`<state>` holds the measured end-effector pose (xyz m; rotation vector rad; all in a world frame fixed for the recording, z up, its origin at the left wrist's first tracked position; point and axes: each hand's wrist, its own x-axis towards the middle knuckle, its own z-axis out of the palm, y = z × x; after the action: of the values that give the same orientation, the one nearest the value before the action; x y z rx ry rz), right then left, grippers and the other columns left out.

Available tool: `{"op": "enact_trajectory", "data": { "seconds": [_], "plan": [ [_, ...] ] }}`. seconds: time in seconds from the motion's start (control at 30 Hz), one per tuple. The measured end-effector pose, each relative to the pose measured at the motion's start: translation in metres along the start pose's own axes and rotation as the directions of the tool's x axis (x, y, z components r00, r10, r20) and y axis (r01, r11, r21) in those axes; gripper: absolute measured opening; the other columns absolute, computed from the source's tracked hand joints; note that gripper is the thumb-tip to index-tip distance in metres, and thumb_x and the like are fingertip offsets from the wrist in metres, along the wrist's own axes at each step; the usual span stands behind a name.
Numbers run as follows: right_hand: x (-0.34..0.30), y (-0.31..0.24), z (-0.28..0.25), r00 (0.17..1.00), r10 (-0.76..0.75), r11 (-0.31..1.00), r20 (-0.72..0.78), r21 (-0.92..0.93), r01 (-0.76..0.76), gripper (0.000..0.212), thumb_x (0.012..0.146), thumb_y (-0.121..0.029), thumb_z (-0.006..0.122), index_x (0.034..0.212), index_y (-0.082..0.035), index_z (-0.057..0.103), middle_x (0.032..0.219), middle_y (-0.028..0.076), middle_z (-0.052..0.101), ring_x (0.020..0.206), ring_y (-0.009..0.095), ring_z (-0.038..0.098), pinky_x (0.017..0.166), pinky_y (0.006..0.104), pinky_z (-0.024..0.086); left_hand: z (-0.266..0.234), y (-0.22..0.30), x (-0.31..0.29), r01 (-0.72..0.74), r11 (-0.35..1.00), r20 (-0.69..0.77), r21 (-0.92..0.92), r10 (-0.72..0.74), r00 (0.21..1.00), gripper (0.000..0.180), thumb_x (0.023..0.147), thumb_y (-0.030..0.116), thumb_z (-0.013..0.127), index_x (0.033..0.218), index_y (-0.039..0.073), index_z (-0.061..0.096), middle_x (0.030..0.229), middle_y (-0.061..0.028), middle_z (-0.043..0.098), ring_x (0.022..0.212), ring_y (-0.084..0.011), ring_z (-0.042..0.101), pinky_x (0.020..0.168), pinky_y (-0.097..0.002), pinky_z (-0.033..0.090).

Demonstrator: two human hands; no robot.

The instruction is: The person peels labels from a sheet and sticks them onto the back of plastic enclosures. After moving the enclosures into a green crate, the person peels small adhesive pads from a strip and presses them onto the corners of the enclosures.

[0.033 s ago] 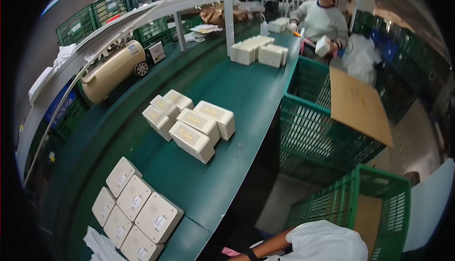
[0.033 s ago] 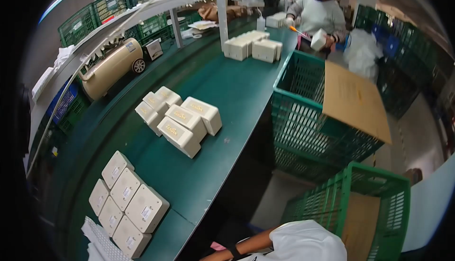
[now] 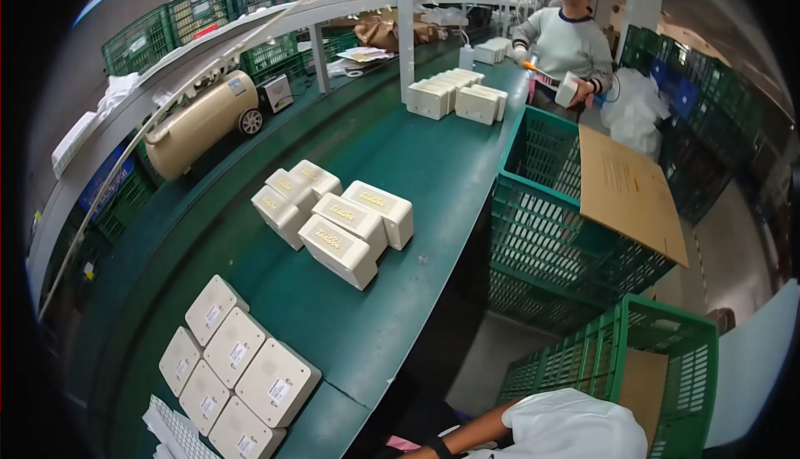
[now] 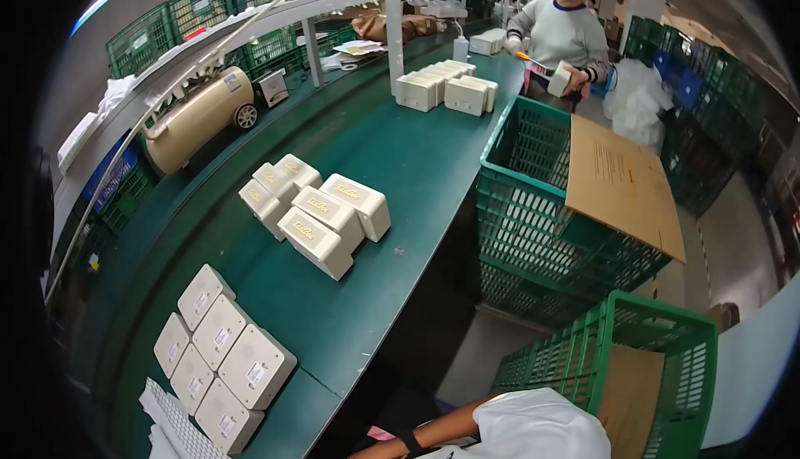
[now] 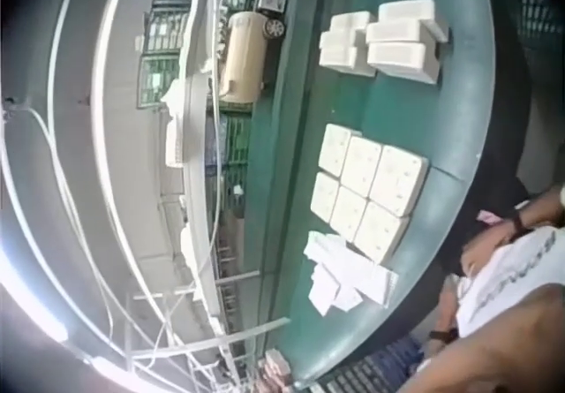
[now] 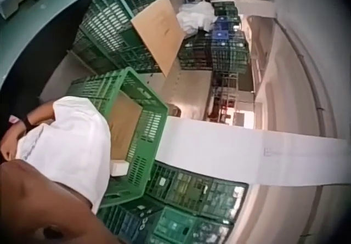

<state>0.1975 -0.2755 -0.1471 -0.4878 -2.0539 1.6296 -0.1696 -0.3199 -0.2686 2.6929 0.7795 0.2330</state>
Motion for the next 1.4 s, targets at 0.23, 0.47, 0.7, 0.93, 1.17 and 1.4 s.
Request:
{"op": "enact_trajectory", "data": {
  "seconds": [0.23,0.47,0.7,0.93,1.17,1.4],
  "plan": [
    [-0.023,0.02,-0.014,0.989,0.089,0.994,-0.119,-0.059,-0.097,0.038,0.091,-0.035,0.07,0.093,0.003,0.073,0.083,0.019,0.073,0.074,0.028,0.069,0.065,0.0425,0.051,-0.022,0.025,0.074,0.204,0.882,-0.018,0.424,-0.217,0.976,0.036,0.092,0.018,0.066,0.123,-0.001,0.063,0.108,-0.0151,0.066,0.087,-0.0337,0.064,0.075,-0.0381,0.055],
    [-0.039,-0.008,-0.025,0.984,0.144,0.99,-0.101,0.025,-0.142,0.037,0.09,-0.033,0.07,0.094,0.004,0.073,0.085,0.02,0.073,0.076,0.027,0.07,0.066,0.0414,0.052,-0.016,0.031,0.078,0.416,0.909,0.027,0.0,-0.416,0.909,0.045,0.09,0.016,0.07,0.131,0.001,0.058,0.112,-0.0145,0.062,0.093,-0.029,0.063,0.082,-0.0372,0.054],
    [-0.043,-0.01,-0.026,0.985,0.152,0.988,-0.084,0.03,-0.15,0.036,0.09,-0.033,0.07,0.094,0.003,0.074,0.086,0.02,0.073,0.077,0.029,0.069,0.067,0.042,0.052,-0.005,0.017,0.071,0.576,0.705,0.164,-0.413,-0.565,0.808,0.056,0.089,0.015,0.074,0.139,0.003,0.053,0.115,-0.014,0.058,0.099,-0.0242,0.063,0.089,-0.0364,0.052],
    [-0.022,-0.014,-0.015,0.987,0.146,0.958,-0.065,-0.239,-0.157,0.031,0.086,-0.03,0.066,0.088,0.0,0.07,0.081,0.021,0.07,0.08,0.037,0.068,0.069,0.0481,0.053,0.001,0.024,0.132,0.431,0.885,0.022,-0.178,-0.434,0.901,0.026,0.094,0.012,0.065,0.114,-0.003,0.069,0.099,-0.0122,0.07,0.08,-0.0245,0.066,0.068,-0.0332,0.054],
    [-0.03,-0.112,-0.058,0.967,-0.086,0.937,-0.238,-0.351,-0.003,0.014,0.094,-0.015,0.062,0.097,-0.003,0.069,0.091,0.012,0.067,0.085,0.03,0.066,0.072,0.0392,0.054,-0.182,0.05,0.148,0.551,0.664,0.448,-0.506,-0.345,0.825,0.049,0.085,0.017,0.074,0.131,0.006,0.063,0.129,-0.0173,0.065,0.114,-0.0374,0.063,0.097,-0.0412,0.051],
    [0.034,-0.106,-0.048,0.879,-0.154,0.927,-0.452,-0.375,-0.03,0.009,0.089,-0.01,0.072,0.094,-0.003,0.072,0.085,0.008,0.069,0.073,0.027,0.067,0.066,0.0357,0.054,-0.254,0.043,0.136,0.321,0.7,-0.398,-0.638,-0.656,0.641,0.037,0.085,0.01,0.076,0.119,0.0,0.067,0.113,-0.0171,0.069,0.104,-0.033,0.065,0.094,-0.0401,0.051]
  ]
}}
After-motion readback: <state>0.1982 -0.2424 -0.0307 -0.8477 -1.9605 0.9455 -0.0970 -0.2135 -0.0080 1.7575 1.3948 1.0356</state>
